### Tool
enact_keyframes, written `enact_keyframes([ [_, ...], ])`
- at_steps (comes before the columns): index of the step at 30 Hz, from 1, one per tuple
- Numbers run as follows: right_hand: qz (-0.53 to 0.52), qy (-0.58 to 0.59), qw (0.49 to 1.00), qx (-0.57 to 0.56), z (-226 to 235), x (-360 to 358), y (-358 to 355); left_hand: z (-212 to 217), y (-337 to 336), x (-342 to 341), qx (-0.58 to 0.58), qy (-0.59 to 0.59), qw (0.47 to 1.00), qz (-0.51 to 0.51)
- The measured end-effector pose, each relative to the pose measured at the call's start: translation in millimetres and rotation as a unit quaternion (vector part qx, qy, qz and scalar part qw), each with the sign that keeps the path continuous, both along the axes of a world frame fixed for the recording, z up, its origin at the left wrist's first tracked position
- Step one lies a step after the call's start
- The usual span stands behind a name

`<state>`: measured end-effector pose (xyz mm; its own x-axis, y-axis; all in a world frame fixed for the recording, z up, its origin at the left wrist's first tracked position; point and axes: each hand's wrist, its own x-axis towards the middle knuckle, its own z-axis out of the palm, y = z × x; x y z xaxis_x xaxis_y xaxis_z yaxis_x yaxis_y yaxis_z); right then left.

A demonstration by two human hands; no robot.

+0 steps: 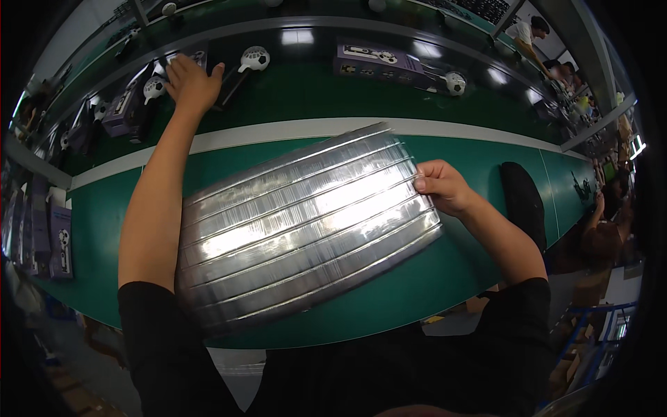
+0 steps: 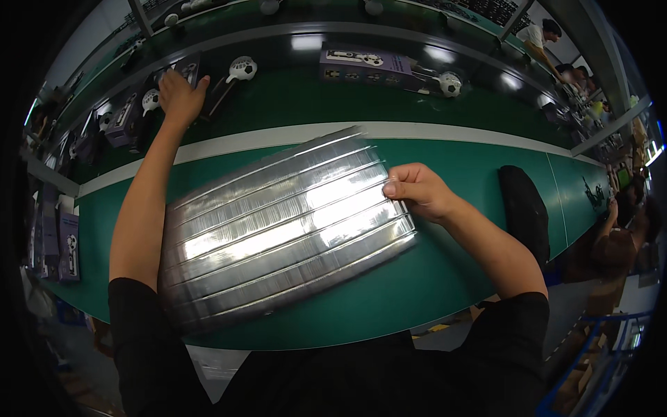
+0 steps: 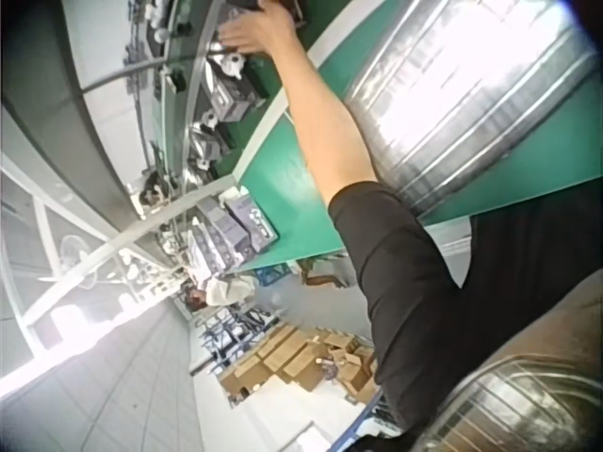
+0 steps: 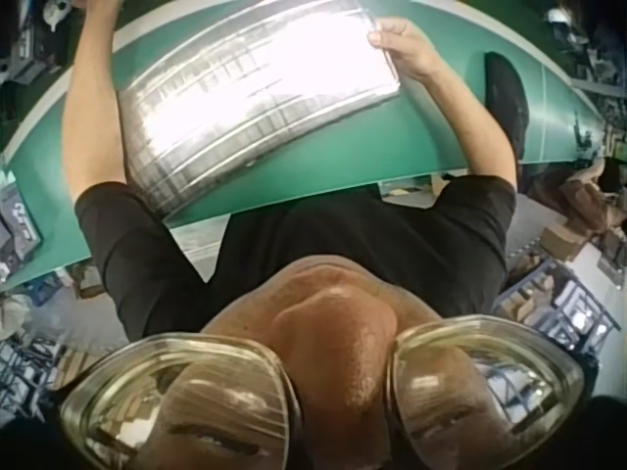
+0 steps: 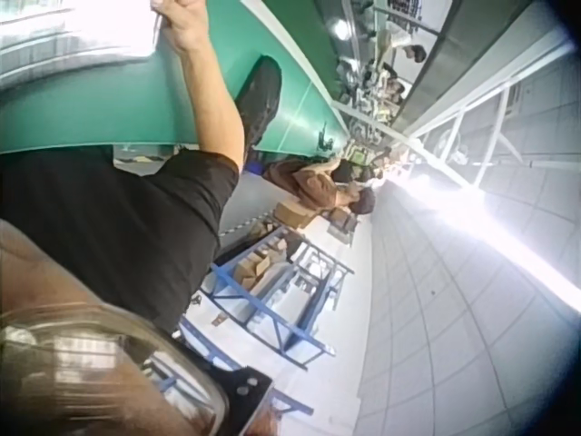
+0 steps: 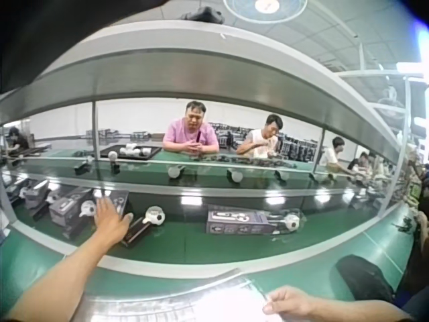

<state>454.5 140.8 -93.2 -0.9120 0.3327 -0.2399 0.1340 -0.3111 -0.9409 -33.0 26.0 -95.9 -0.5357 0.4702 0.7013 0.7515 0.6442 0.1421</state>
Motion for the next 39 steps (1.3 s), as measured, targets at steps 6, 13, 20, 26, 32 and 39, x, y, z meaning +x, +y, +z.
enact_keyframes([
  [6, -0.093, -0.057, 0.983, 0.151, 10, -9, 17, 29, -30, 13, -0.086, -0.211, 0.969, 0.099],
  [13, -0.329, -0.092, 0.918, 0.203, 119, -121, 44, 41, -47, 7, -0.016, -0.339, 0.938, 0.076],
  [20, 0.071, -0.085, 0.961, 0.254, 88, -328, 40, 53, -46, 27, 0.025, -0.237, 0.968, 0.080],
  [26, 0.271, -0.107, 0.534, 0.794, 79, -381, 21, 44, -55, 16, 0.011, -0.265, 0.962, 0.066],
  [32, 0.349, -0.149, 0.306, 0.873, 71, -370, 16, 41, -50, 17, -0.013, -0.298, 0.953, 0.040],
  [39, 0.021, -0.109, 0.408, 0.906, 131, -368, 99, 42, -45, 14, -0.027, -0.376, 0.926, 0.014],
])
